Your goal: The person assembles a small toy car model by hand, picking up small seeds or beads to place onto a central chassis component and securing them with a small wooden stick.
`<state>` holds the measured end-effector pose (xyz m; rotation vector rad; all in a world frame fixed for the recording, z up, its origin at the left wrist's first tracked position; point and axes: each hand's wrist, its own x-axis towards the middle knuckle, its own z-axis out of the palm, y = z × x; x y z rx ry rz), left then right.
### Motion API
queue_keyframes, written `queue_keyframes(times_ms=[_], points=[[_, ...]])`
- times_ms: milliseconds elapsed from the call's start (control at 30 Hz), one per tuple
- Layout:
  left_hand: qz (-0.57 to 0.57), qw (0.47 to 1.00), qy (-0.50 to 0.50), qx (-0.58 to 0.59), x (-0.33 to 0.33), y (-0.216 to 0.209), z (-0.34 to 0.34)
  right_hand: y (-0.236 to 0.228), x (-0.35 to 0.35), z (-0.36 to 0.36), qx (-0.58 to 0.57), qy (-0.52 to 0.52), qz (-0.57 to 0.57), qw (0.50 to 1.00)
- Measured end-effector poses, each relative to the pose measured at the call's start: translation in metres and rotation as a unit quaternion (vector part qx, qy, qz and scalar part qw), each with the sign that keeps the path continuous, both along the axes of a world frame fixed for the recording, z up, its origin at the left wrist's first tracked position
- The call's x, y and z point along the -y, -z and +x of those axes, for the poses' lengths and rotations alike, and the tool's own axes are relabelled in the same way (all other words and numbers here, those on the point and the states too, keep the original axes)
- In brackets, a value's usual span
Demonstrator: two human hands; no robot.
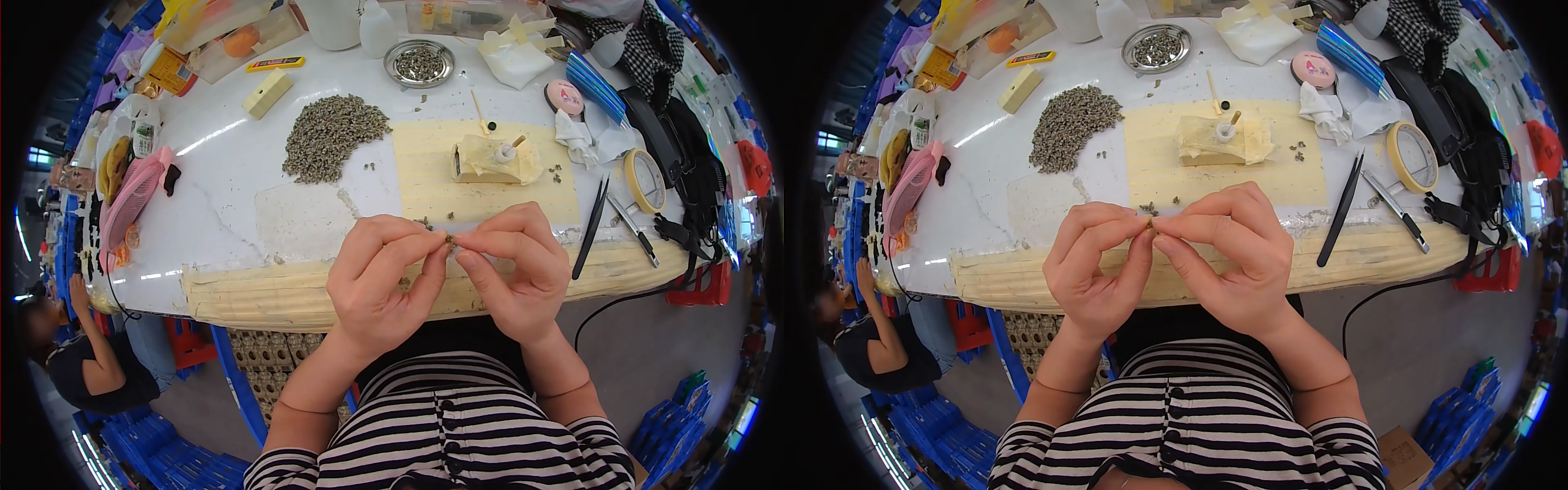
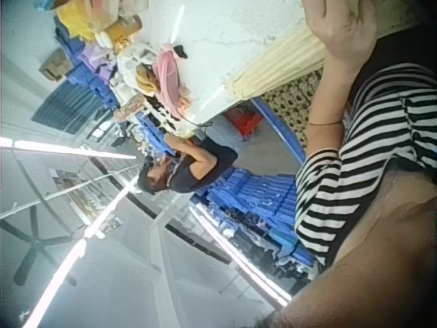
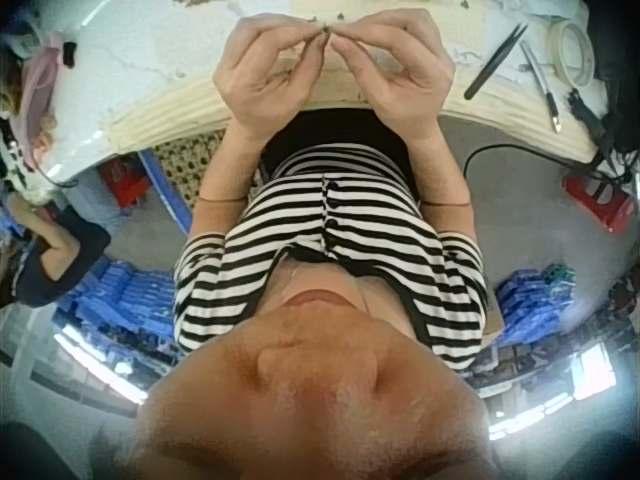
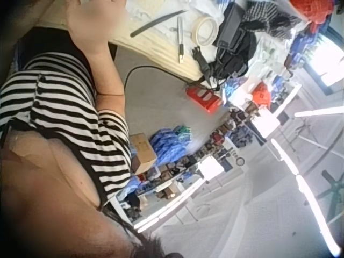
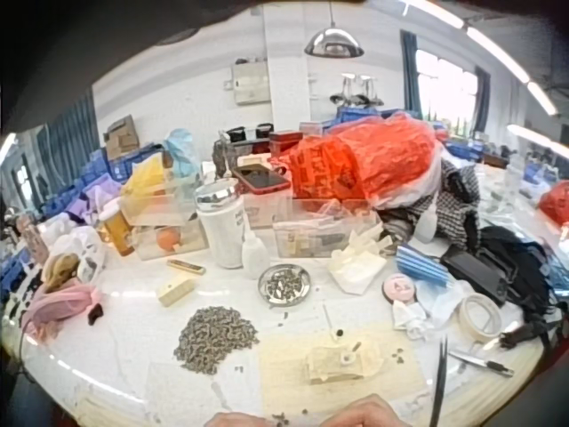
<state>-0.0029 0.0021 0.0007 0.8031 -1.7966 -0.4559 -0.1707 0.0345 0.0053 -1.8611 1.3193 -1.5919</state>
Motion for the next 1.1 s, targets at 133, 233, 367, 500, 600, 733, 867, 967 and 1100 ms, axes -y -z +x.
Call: queue_keyframes(times_ms=[133, 233, 367, 500, 600, 733, 867, 967, 1100], points=[[-0.003, 1.000, 0.004, -0.004, 0.0001, -0.0006, 0.0010, 0.0026, 0.0009, 0.0039, 0.021, -0.002, 0.042, 0.999], [-0.012, 1.000, 0.009, 0.001, 0.0011, 0.0001, 0.0020, 0.0028, 0.0022, 0.0044, 0.017, -0.014, 0.051, 0.998], [-0.008, 1.000, 0.012, 0.002, 0.0007, -0.0003, 0.0013, 0.0012, 0.0007, 0.0043, 0.024, 0.005, 0.048, 0.999], [0.003, 1.000, 0.010, 0.005, 0.0008, 0.0003, -0.0005, -0.0019, -0.0003, 0.0038, 0.002, 0.009, 0.007, 1.000], [0.007, 1.000, 0.008, 0.002, 0.0006, -0.0003, 0.0002, -0.0045, 0.0008, 0.0047, -0.029, 0.011, -0.018, 0.999], [0.009, 1.000, 0.005, -0.006, 0.0005, 0.0014, 0.0002, -0.0010, 0.0017, 0.0054, -0.019, 0.023, -0.001, 1.000], [0.011, 1.000, 0.008, -0.003, 0.0003, 0.0012, 0.0006, -0.0007, 0.0032, 0.0053, -0.002, 0.020, 0.014, 1.000], [0.003, 1.000, 0.012, -0.007, 0.0005, 0.0005, 0.0010, 0.0001, 0.0021, 0.0044, 0.009, 0.010, 0.021, 1.000], [-0.004, 1.000, 0.017, -0.005, 0.0008, 0.0001, 0.0015, 0.0012, 0.0017, 0.0036, 0.015, 0.006, 0.034, 0.999]])
